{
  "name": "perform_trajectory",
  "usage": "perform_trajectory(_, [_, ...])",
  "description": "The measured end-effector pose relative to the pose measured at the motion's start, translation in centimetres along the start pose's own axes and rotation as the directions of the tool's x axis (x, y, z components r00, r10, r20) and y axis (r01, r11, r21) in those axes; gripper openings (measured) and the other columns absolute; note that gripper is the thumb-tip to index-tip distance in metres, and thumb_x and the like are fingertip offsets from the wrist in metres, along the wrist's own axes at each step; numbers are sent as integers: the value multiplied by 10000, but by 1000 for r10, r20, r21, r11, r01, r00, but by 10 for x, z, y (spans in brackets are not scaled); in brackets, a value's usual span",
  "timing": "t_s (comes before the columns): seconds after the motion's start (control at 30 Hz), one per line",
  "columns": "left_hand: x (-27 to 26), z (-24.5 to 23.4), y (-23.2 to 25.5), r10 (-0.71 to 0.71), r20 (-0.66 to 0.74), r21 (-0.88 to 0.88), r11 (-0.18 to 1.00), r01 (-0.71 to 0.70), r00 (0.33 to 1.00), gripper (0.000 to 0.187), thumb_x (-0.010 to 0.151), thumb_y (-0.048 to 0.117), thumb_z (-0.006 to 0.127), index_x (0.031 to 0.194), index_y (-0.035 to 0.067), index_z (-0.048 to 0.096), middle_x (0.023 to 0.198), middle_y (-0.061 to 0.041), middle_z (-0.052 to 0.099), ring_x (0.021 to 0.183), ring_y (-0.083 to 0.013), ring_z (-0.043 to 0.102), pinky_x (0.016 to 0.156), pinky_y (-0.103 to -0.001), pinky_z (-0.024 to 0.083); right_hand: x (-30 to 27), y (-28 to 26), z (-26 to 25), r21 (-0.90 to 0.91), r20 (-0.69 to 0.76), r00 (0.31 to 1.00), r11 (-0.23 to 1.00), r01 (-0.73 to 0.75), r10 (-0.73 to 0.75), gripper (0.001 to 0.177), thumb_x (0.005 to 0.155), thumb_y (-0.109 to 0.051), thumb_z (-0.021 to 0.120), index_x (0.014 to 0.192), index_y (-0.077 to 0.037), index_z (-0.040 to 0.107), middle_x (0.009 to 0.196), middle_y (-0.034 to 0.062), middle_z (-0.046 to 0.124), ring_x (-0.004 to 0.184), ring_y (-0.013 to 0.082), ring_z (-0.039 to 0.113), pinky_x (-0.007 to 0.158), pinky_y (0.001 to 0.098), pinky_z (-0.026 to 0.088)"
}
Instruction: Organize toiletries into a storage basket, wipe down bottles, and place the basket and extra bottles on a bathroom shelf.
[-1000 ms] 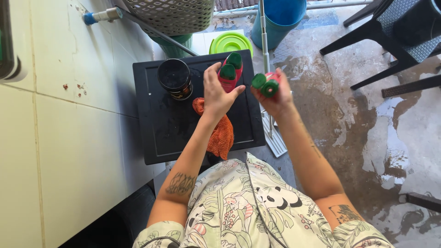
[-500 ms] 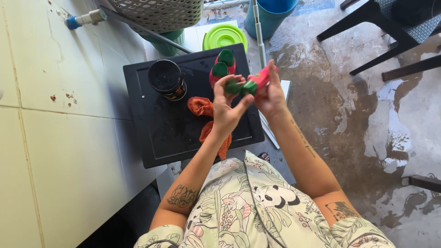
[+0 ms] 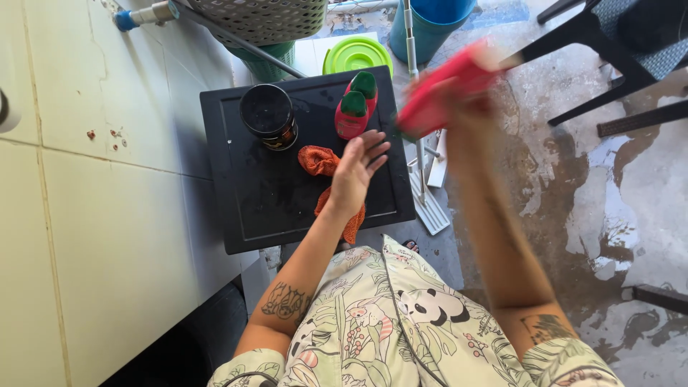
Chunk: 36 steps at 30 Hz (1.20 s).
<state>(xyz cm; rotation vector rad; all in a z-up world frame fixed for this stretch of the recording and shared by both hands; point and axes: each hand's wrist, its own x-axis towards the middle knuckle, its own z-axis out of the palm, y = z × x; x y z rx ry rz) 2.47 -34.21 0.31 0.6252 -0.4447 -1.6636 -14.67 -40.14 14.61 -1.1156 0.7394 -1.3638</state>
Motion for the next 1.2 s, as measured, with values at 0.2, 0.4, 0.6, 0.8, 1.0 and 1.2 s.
perform_trajectory(0.2, [-4, -37, 9, 51, -217, -48, 997, -63, 975, 478, 1086, 382, 421, 1334, 3, 574, 1354, -152, 631, 1310, -292, 574, 1129, -414, 404, -36, 53, 10, -236, 28, 975, 946, 222, -222, 436, 989, -157, 794, 1304, -59, 508, 1167, 108, 691, 1072, 217, 677, 1019, 372, 565])
perform_trajectory(0.4, [2, -51, 23, 152, -358, 113, 987, -118, 921, 604, 1079, 457, 335, 1345, -16, 598, 1371, -140, 635, 1334, -252, 556, 1162, -392, 334, -55, 59, 56, -188, 13, 973, 955, 229, -230, 404, 974, -138, 800, 1253, -68, 516, 1167, 92, 708, 1093, 169, 709, 983, 332, 594])
perform_trajectory(0.6, [-1, -61, 21, 210, -356, 218, 966, -137, 910, 719, 1081, 524, 265, 1434, -40, 537, 1498, -155, 555, 1440, -260, 466, 1233, -394, 271, -68, 156, 11, -281, 69, 981, 940, 192, -180, 457, 968, -247, 760, 1299, 1, 567, 1190, 125, 725, 1079, 170, 702, 941, 301, 566])
perform_trajectory(0.8, [-4, -65, 17, 192, -343, 262, 960, -103, 920, 740, 1076, 532, 242, 1432, -43, 543, 1510, -180, 545, 1470, -277, 438, 1236, -396, 250, -52, 112, 36, -240, 52, 969, 938, 248, -243, 445, 1028, -88, 758, 1348, -26, 455, 1259, 160, 703, 1181, 226, 701, 1050, 360, 577])
perform_trajectory(1.0, [-3, -51, 22, 132, -317, 275, 961, -42, 939, 751, 1070, 541, 206, 1440, -26, 530, 1516, -175, 534, 1476, -277, 424, 1236, -414, 231, -28, 96, 26, -54, -21, 987, 986, 161, -162, 505, 1012, -74, 749, 1404, -38, 433, 1220, 166, 693, 1114, 283, 733, 1017, 416, 610])
perform_trajectory(1.2, [0, -35, 22, 78, -284, 244, 970, -6, 956, 752, 1069, 534, 206, 1438, -41, 521, 1517, -179, 533, 1470, -285, 433, 1237, -419, 240, -5, 97, 4, 174, -125, 990, 981, 83, -62, 447, 993, -129, 762, 1329, -47, 478, 1143, 203, 716, 1043, 333, 757, 916, 474, 649])
